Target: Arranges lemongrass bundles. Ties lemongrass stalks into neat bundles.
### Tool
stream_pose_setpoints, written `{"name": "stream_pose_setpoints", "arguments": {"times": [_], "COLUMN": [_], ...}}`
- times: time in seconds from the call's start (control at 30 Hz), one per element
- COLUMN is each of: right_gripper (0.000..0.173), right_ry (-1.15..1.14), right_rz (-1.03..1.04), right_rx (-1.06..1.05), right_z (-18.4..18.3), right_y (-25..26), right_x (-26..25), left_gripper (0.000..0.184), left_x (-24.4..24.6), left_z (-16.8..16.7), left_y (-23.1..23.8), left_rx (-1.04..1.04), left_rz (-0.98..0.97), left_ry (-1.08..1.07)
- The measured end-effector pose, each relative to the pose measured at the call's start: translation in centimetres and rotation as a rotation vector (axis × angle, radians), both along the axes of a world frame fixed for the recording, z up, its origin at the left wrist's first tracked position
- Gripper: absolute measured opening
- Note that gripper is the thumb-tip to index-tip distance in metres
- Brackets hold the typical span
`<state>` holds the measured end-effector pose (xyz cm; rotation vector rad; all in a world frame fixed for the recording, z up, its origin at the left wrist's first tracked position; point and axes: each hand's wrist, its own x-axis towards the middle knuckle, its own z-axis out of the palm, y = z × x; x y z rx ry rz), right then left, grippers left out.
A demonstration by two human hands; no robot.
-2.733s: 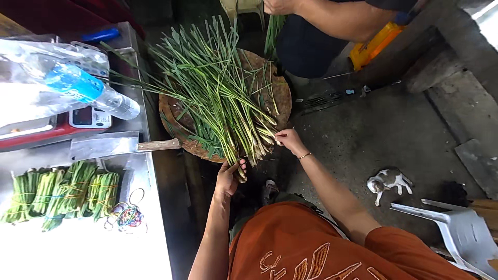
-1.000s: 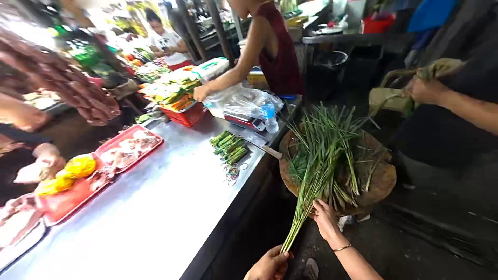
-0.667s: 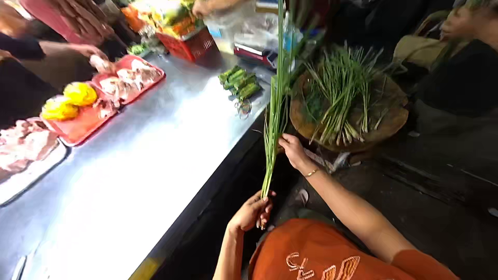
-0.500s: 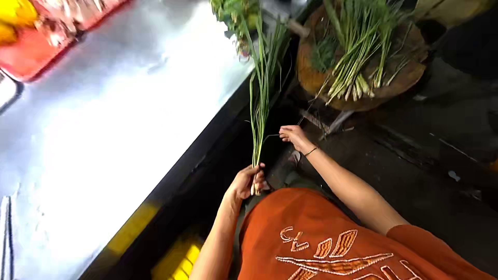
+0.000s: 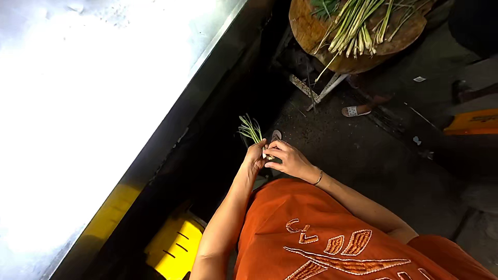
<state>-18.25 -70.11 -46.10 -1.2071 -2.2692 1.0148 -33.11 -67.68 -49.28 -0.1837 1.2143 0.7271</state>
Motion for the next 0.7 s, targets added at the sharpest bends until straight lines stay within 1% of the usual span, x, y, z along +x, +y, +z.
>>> {"name": "stream_pose_setpoints", "arguments": {"times": [0.1,0.17,0.27,0.33,0.47,0.57,0.7], "right_gripper": [0.020,0.017,0.017,0.016,0.019,0.018,0.018], "right_ry": [0.039,0.081,0.132,0.138,0.118,0.167,0.340], "right_rz": [-0.069,-0.106,-0.138,-0.113,-0.071,-0.079,-0.167], "right_rx": [0.028,0.018,-0.033,-0.021,0.014,-0.055,-0.253], "right_z": [-0.3,-0.2,0.2,0.1,0.1,0.1,0.1], "right_y": [0.0,0.1,0.2,0.1,0.0,-0.1,-0.5], "right_x": [-0.2,0.1,0.8,1.4,2.2,3.0,4.0], "left_gripper": [0.015,0.014,0.012,0.012,0.016,0.016,0.012], "left_x": [0.6,0.4,0.2,0.4,0.8,1.1,1.7], "left_z": [0.0,0.2,1.4,2.2,2.8,2.5,2.1], "left_y": [-0.2,0.1,0.7,0.9,1.4,1.5,1.3], "left_rx": [0.040,0.037,0.011,0.014,0.023,0.058,0.090], "left_rz": [0.016,0.052,0.085,0.089,0.023,-0.054,-0.069], "left_ry": [0.000,-0.030,-0.055,-0.044,-0.033,-0.024,-0.003]}}
